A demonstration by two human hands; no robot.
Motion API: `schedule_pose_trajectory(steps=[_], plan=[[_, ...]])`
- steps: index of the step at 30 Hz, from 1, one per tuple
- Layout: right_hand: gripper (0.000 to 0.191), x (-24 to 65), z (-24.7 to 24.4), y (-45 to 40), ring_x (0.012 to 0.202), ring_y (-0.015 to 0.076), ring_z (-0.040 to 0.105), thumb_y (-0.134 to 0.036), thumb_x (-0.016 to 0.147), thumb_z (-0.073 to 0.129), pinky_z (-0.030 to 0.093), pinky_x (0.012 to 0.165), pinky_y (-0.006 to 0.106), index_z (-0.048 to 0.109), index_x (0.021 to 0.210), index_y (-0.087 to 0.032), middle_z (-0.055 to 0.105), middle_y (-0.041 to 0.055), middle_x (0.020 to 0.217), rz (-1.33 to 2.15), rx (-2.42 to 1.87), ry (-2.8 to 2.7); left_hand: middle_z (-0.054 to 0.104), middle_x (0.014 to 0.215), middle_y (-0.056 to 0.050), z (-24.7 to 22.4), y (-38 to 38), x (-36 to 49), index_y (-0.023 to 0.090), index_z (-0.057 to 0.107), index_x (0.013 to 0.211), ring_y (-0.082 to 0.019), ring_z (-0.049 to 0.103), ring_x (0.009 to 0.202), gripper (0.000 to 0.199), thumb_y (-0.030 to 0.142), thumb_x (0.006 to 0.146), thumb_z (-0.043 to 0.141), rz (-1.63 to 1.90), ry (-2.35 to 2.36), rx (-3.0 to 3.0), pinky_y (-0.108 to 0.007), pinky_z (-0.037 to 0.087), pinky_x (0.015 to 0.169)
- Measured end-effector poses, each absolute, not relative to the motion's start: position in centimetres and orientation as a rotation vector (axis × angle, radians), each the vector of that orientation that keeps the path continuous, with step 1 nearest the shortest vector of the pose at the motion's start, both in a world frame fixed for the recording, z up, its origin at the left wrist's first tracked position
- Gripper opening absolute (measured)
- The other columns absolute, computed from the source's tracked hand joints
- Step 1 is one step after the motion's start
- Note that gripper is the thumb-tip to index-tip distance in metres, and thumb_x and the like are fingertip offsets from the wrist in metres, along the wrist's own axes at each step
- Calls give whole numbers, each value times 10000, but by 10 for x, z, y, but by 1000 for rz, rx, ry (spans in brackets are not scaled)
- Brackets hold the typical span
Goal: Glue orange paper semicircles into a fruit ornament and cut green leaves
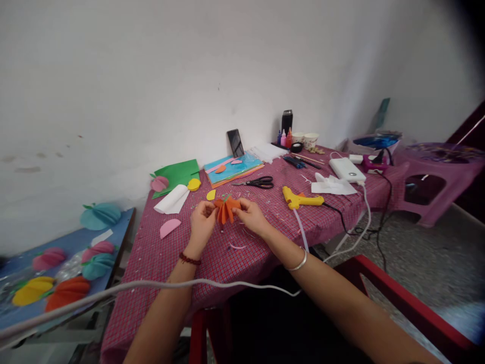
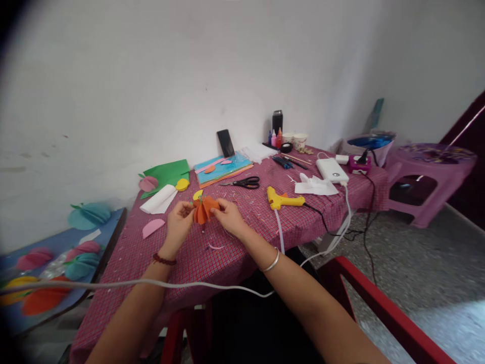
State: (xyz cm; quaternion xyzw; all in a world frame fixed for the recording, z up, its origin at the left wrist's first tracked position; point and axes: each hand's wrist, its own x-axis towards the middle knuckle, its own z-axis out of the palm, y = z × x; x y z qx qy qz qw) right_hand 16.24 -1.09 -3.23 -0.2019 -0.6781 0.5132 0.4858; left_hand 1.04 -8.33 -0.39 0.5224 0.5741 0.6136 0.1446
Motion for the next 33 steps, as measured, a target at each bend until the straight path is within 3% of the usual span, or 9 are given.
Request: schedule_pose_trajectory(steps=[5,10,16,23,33], plan=[[111,161,-34,-10,648,132,498,-300,776,545,394,621,245,549,754,-191,547,-33,687,1257,-508,-1603,679,897,-52,-1,-89,11,173,654,911,-170,632,831,257,399,863,543,1687,1537,1551,-297,496,758],[115,160,-35,-8,617,126,476,-303,771,535,383,606,243,539,742,-192,530,-37,669,1248,-521,-1591,692,877,-48,-2,-88,11,171,647,900,-167,642,796,250,391,782,649,1674,1494,1557,-295,502,756],[110,160,-35,-7,624,122,470,-294,781,530,376,598,234,521,742,-191,518,-38,669,1213,-515,-1625,693,906,-48,-4,-85,16,176,623,918,-156,641,809,219,338,773,638,1701,1495,1569,-286,493,763],[52,162,-33,-14,674,133,491,-207,784,545,368,637,239,572,746,-184,536,-28,691,1094,-475,-1784,532,598,49,-6,-87,16,172,593,673,-97,468,561,67,200,724,626,1557,1595,1684,-218,363,553],[219,167,-31,-17,599,124,423,-230,826,593,277,588,251,547,618,-178,491,-29,592,918,-516,-1898,500,578,45,-8,-91,15,170,572,606,-104,436,565,156,227,744,617,1432,1665,1809,-238,316,555]])
